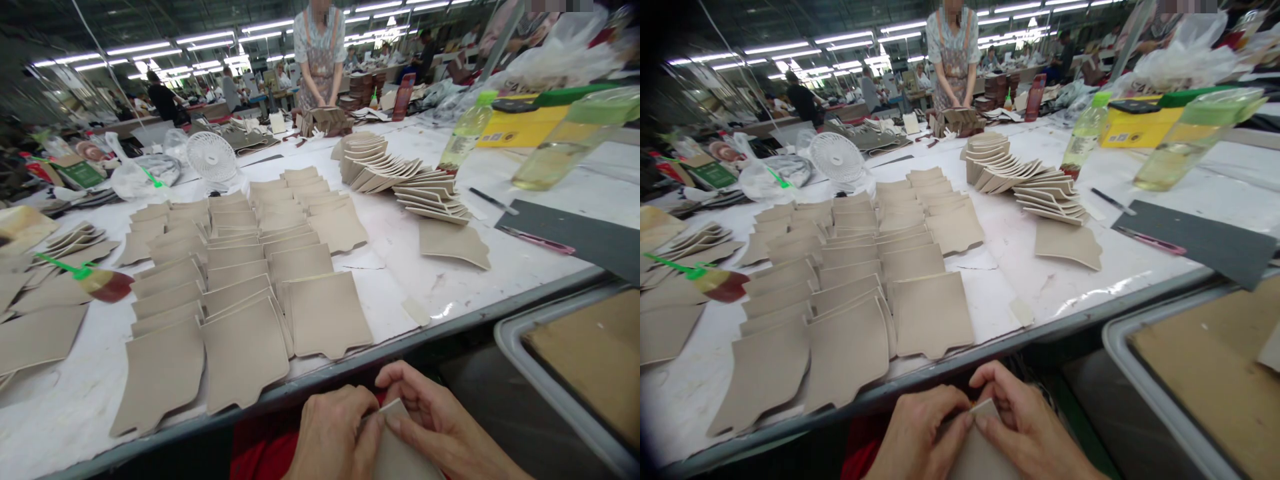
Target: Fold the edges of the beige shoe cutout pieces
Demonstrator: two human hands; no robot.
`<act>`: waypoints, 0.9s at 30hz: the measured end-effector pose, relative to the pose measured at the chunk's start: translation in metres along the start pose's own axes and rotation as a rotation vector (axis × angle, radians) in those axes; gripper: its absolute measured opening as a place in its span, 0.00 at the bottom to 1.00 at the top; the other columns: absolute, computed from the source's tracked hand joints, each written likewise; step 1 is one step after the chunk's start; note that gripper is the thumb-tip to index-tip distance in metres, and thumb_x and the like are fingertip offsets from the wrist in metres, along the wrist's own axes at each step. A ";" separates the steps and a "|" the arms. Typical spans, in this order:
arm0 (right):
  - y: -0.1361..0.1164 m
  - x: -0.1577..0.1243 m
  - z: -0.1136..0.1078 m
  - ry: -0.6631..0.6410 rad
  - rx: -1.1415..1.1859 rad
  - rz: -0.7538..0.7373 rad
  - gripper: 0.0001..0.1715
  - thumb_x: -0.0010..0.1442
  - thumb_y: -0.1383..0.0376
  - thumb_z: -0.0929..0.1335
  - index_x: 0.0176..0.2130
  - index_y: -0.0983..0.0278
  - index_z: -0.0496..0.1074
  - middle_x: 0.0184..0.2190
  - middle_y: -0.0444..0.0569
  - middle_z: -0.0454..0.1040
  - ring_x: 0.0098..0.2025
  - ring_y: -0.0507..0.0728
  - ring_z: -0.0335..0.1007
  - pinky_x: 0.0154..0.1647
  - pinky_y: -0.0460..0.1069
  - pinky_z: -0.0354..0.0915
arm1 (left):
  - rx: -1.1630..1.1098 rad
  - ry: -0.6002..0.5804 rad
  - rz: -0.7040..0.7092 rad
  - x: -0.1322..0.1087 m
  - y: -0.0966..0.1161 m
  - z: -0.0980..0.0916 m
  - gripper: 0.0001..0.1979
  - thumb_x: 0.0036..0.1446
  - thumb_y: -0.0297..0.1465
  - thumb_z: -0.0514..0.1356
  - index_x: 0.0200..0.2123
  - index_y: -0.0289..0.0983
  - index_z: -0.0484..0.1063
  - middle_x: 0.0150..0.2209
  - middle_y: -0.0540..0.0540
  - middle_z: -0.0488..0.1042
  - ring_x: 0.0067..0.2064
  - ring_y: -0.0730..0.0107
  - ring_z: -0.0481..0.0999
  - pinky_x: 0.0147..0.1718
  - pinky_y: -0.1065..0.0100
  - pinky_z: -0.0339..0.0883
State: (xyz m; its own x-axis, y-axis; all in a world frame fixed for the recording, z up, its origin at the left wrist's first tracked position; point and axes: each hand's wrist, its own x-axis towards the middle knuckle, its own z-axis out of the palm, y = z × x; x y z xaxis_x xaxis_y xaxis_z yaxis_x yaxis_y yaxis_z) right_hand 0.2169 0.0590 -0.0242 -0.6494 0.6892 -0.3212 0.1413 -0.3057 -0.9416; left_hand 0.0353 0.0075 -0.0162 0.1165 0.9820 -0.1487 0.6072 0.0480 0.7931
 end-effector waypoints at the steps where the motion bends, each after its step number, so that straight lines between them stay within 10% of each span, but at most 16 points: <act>1: 0.000 0.000 0.000 0.000 -0.025 -0.006 0.20 0.64 0.49 0.70 0.45 0.60 0.69 0.35 0.45 0.71 0.38 0.56 0.65 0.37 0.48 0.63 | 0.017 0.021 0.013 0.001 -0.002 0.003 0.08 0.57 0.26 0.57 0.32 0.38 0.78 0.31 0.45 0.81 0.33 0.62 0.79 0.33 0.68 0.62; 27: -0.001 0.001 0.001 0.006 -0.025 0.016 0.20 0.63 0.48 0.69 0.43 0.61 0.68 0.32 0.43 0.70 0.35 0.55 0.63 0.33 0.47 0.59 | -0.158 -0.051 -0.094 0.004 0.007 -0.008 0.13 0.59 0.27 0.55 0.33 0.35 0.80 0.28 0.47 0.80 0.29 0.68 0.76 0.27 0.72 0.57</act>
State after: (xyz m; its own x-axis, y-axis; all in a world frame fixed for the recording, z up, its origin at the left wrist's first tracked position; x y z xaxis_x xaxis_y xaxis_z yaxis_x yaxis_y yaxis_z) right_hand 0.2149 0.0594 -0.0230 -0.6423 0.6886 -0.3366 0.1703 -0.3000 -0.9386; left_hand 0.0334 0.0131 -0.0064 0.1073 0.9614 -0.2534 0.4870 0.1714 0.8564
